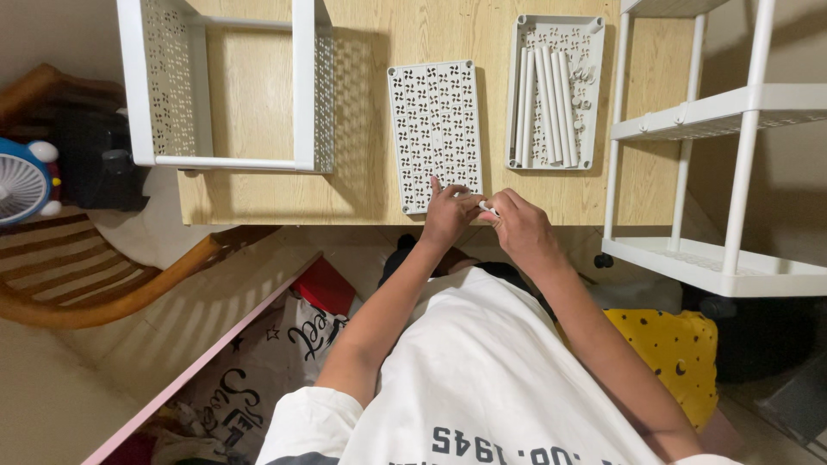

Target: The person assembles a white plastic shelving unit by attaching caster wheels to the base, inserting vertical poles into perforated panels, and connecting horizontal crossbars to form a two-tier frame. The unit is built on a wooden table in a small room.

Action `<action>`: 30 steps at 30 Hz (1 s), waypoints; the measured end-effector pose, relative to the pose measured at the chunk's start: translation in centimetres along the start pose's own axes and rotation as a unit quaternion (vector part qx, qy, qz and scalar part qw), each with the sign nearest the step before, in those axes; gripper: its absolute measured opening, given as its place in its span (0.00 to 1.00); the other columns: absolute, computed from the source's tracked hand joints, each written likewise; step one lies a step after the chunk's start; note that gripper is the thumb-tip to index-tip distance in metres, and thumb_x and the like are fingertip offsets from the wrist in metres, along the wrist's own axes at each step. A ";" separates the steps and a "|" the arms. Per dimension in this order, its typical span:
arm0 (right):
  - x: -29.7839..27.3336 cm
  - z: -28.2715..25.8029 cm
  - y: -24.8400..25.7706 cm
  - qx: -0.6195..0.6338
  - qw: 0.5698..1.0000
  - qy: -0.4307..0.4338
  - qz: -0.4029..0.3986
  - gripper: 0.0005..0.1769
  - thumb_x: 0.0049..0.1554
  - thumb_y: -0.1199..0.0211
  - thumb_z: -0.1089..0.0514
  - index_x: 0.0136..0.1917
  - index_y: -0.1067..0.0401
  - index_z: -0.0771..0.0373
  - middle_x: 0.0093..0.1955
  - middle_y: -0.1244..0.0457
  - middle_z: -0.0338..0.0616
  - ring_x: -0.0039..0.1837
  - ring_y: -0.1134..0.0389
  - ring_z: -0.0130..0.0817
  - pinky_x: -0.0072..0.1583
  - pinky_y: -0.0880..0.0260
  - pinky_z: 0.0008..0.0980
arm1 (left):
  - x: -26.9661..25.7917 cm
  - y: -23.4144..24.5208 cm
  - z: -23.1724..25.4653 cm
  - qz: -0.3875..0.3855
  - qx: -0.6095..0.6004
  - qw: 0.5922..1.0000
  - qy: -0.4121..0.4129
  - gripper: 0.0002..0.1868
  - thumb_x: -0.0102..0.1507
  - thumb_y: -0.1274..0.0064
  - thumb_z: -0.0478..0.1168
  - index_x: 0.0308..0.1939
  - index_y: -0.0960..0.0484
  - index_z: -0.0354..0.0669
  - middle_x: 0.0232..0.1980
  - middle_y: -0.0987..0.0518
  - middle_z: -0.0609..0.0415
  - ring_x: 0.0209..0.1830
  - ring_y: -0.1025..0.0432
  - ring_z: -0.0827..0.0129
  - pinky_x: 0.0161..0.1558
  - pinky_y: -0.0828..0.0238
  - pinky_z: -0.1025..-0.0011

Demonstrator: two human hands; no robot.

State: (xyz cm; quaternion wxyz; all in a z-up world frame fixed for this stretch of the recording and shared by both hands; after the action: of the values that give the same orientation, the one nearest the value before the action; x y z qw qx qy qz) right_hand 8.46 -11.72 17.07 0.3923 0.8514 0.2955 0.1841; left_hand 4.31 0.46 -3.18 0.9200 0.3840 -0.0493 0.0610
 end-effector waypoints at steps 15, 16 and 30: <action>-2.0 2.3 2.3 -0.011 0.995 -0.088 0.034 0.09 0.62 0.34 0.59 0.53 0.28 0.66 0.50 0.32 0.50 0.46 0.28 0.48 0.47 0.29 0.40 | -3.0 8.1 -3.1 0.125 0.080 0.980 0.129 0.43 0.65 0.40 0.43 0.78 0.48 0.38 0.78 0.42 0.36 0.76 0.44 0.38 0.73 0.57 0.39; -2.2 2.7 2.5 -0.014 0.993 -0.110 0.029 0.10 0.62 0.34 0.58 0.53 0.28 0.66 0.51 0.31 0.50 0.45 0.28 0.46 0.46 0.29 0.40 | -3.3 9.1 -3.6 0.160 0.047 0.973 0.159 0.47 0.65 0.40 0.46 0.79 0.52 0.32 0.78 0.44 0.32 0.76 0.45 0.34 0.73 0.53 0.42; -2.4 9.4 1.1 0.354 0.913 -0.197 0.045 0.09 0.66 0.44 0.62 0.57 0.31 0.70 0.54 0.30 0.50 0.56 0.25 0.36 0.60 0.21 0.33 | -3.3 12.3 -4.2 0.138 -0.504 0.830 0.194 0.32 0.65 0.43 0.25 0.71 0.38 0.35 0.58 0.26 0.52 0.58 0.29 0.72 0.62 0.28 0.70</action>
State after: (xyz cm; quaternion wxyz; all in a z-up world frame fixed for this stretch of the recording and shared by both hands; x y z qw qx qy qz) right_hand 12.14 -19.07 11.86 0.1071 0.9659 0.2192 -0.0864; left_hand -0.66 11.79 2.00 0.9585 -0.1632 0.0532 0.2275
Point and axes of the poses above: each hand's wrist, its own x-axis towards the middle knuckle, its own y-axis out of the back of the hand, z = x × y, the point moved 2 cm from there along x, towards the middle knuckle
